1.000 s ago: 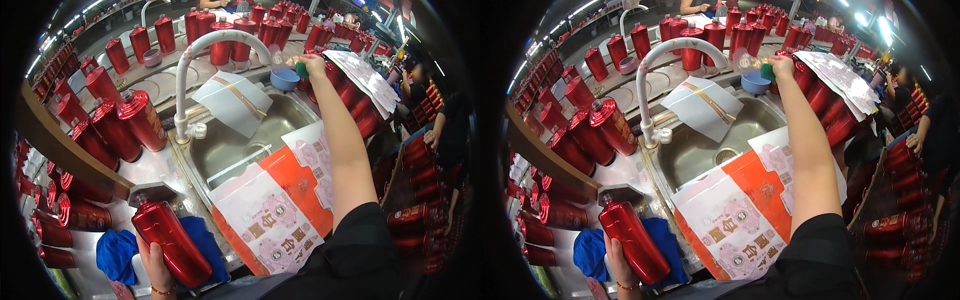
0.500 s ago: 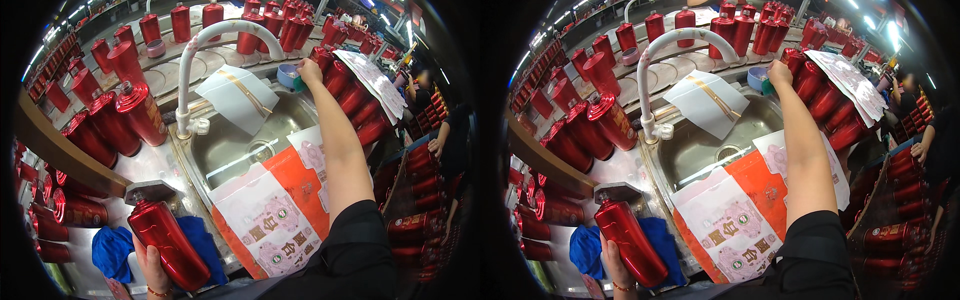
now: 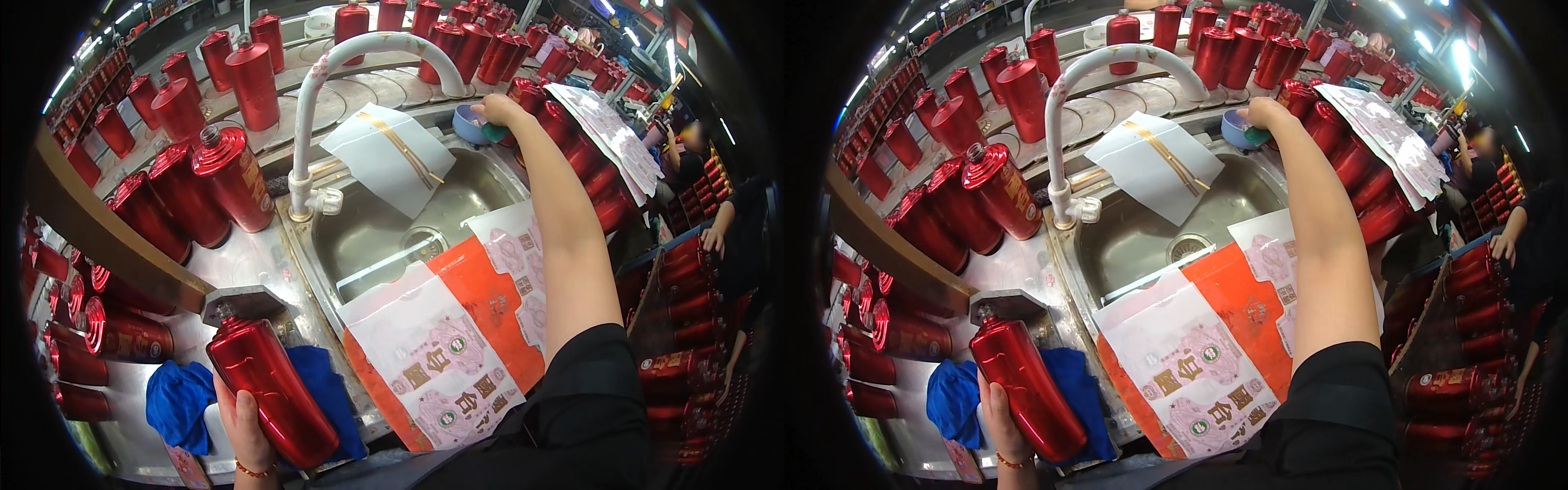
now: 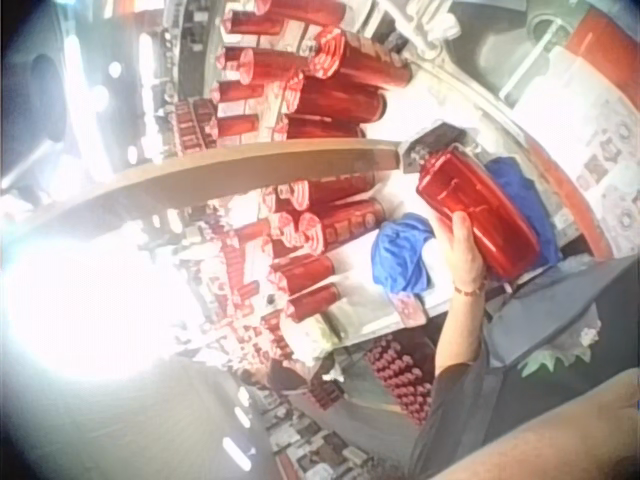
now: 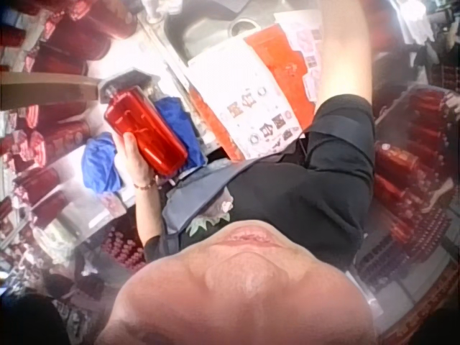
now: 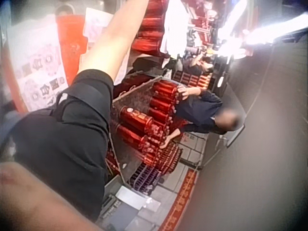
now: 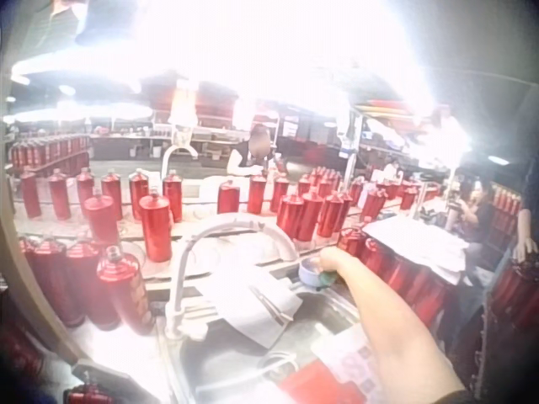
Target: The person applies stickers to red cylindrical containers at a workstation. They peel stickers from a sheet, place them on the containers, smooth them with a green tool, and wipe the surfaces with a blue cloth. The containers are handled one at a time and set aside after labeling.
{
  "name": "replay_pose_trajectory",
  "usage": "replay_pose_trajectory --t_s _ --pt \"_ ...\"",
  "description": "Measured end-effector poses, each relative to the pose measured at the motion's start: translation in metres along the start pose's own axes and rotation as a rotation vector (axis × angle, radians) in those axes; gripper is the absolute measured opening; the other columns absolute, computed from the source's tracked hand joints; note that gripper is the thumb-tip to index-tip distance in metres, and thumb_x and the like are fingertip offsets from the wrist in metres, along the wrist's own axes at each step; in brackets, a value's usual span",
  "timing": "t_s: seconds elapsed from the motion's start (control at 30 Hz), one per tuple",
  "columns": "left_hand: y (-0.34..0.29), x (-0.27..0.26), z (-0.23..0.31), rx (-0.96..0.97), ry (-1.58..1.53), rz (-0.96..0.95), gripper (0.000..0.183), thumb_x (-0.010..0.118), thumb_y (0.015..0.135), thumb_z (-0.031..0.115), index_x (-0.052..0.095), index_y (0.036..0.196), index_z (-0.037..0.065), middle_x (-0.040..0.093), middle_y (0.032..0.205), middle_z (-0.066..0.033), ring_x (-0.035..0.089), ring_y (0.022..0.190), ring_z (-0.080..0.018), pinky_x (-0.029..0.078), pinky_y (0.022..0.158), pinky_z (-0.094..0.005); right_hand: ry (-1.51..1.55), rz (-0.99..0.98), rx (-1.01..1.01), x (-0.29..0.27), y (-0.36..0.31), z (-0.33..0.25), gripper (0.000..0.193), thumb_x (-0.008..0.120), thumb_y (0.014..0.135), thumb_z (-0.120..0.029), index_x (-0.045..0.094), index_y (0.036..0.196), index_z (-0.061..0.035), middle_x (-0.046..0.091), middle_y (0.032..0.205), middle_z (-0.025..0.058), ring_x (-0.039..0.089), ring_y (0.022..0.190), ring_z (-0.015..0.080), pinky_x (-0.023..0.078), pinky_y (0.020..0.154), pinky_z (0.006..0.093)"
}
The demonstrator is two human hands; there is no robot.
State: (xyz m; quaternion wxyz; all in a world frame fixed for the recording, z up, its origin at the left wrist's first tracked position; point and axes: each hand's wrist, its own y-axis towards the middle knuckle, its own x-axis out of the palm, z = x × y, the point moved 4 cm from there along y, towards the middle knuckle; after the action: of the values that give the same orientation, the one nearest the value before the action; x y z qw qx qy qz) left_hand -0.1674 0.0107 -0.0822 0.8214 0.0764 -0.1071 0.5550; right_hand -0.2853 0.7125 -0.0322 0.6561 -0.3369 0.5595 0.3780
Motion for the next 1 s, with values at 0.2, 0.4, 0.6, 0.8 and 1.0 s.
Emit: replay_pose_trajectory --t_s 0.2,0.4,0.6,0.8,1.0 --pt "0.000 0.005 0.000 -0.011 -0.063 0.051 0.062 0.055 0.105 0.036 0.033 0.154 0.005 0.057 0.137 -0.0121 0.062 0.115 -0.0213 0.054 0.096 -0.0353 0.135 -0.123 -0.089 0.005 -0.023 -0.013 0.055 0.064 0.094 -0.054 0.074 0.114 -0.0026 0.073 0.106 0.0227 0.070 0.102 0.0370 0.053 0.091 0.0441" --pt "0.002 0.000 0.000 -0.055 -0.074 0.024 0.066 0.061 0.102 0.033 0.033 0.154 0.003 0.053 0.142 -0.0117 0.057 0.123 -0.0205 0.047 0.105 -0.0354 0.054 -0.016 -0.081 0.000 -0.072 -0.019 0.040 0.079 0.082 -0.033 0.074 0.114 -0.0077 0.074 0.106 0.0184 0.070 0.104 0.0349 0.054 0.091 0.0424" --pt "0.002 0.003 -0.001 -0.061 -0.093 0.012 0.069 0.063 0.101 0.037 0.033 0.154 0.003 0.054 0.142 -0.0113 0.056 0.124 -0.0199 0.046 0.105 -0.0347 0.149 -0.014 -0.226 -0.048 -0.132 -0.031 0.032 0.079 0.077 -0.025 0.073 0.103 -0.0080 0.073 0.096 0.0153 0.069 0.093 0.0339 0.053 0.081 0.0438" --pt "0.003 0.004 0.002 -0.059 -0.079 0.009 0.069 0.063 0.101 0.038 0.034 0.154 0.003 0.054 0.141 -0.0106 0.057 0.123 -0.0195 0.047 0.104 -0.0346 0.074 -0.331 -0.427 -0.045 -0.174 -0.060 0.034 0.080 0.077 -0.028 0.075 0.103 -0.0074 0.074 0.093 0.0156 0.071 0.088 0.0340 0.055 0.079 0.0423" --pt "0.006 0.005 0.001 -0.044 -0.100 -0.013 0.064 0.061 0.103 0.036 0.036 0.153 0.004 0.055 0.140 -0.0104 0.057 0.122 -0.0195 0.047 0.104 -0.0343 0.069 -0.452 -0.434 0.000 -0.167 -0.070 0.034 0.079 0.078 -0.030 0.074 0.101 -0.0053 0.073 0.092 0.0167 0.070 0.086 0.0333 0.054 0.077 0.0425"
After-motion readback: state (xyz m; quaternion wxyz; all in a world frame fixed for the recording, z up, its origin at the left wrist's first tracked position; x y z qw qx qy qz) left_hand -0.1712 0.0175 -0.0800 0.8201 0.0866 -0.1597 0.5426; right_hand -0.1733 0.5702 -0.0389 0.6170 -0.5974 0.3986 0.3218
